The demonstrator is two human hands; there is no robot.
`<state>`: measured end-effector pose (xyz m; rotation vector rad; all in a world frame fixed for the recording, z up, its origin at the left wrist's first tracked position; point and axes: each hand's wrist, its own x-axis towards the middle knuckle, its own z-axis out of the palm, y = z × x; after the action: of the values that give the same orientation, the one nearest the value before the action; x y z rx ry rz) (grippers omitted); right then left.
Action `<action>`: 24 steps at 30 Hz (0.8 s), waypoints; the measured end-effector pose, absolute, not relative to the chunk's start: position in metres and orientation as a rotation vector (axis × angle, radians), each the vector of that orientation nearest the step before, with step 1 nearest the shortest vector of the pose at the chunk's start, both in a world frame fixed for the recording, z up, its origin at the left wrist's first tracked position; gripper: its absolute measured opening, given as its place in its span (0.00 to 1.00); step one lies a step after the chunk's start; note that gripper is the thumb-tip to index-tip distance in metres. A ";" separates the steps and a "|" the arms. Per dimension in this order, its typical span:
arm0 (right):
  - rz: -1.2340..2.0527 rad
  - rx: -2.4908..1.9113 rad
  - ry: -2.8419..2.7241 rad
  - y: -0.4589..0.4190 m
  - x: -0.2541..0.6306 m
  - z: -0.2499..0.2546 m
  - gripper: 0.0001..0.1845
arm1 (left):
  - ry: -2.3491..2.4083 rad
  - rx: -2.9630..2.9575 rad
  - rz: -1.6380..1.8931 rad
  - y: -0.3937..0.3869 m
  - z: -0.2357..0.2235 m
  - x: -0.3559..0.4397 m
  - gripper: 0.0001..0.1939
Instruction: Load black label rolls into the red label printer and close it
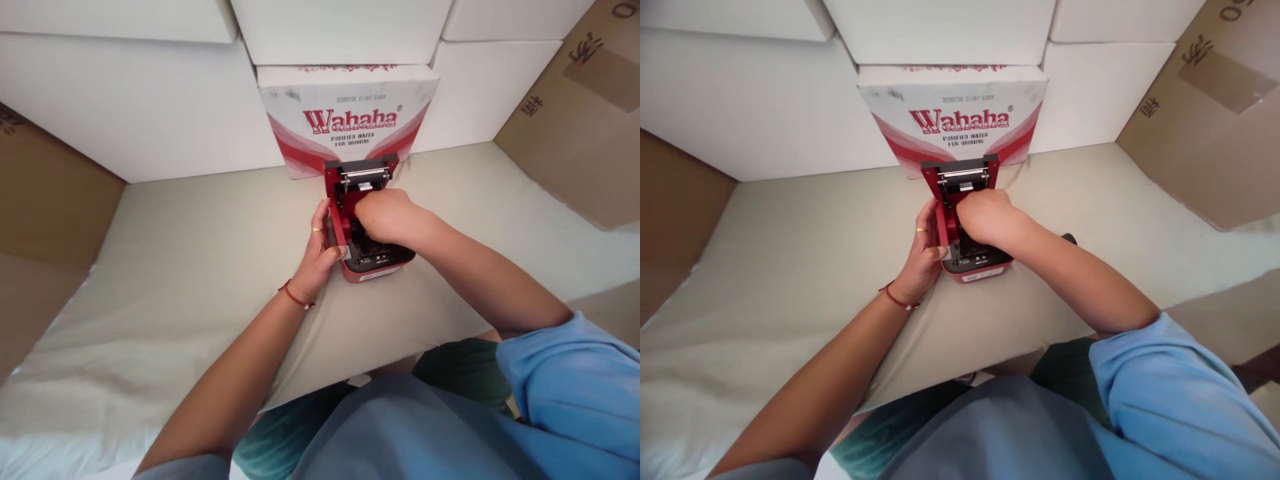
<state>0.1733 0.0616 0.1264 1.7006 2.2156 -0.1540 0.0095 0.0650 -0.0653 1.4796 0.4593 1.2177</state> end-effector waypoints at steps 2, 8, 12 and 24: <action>-0.159 1.701 2.180 0.063 0.172 0.123 0.18 | 0.464 1.500 1.215 0.066 -0.066 0.010 0.57; -0.286 1.861 2.352 0.029 0.204 0.146 0.17 | 0.474 1.493 1.203 0.068 -0.069 0.010 0.59; -0.844 1.901 2.597 -0.015 0.273 0.178 0.24 | 0.441 1.432 1.221 0.069 -0.070 0.013 0.59; -1.280 2.082 2.249 -0.019 0.333 0.083 0.32 | 0.426 1.363 1.258 0.068 -0.061 0.013 0.55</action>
<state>0.3326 -0.0189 0.0834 2.0824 2.2493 -1.2796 0.0133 0.0684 -0.0615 1.3631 0.4265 1.2579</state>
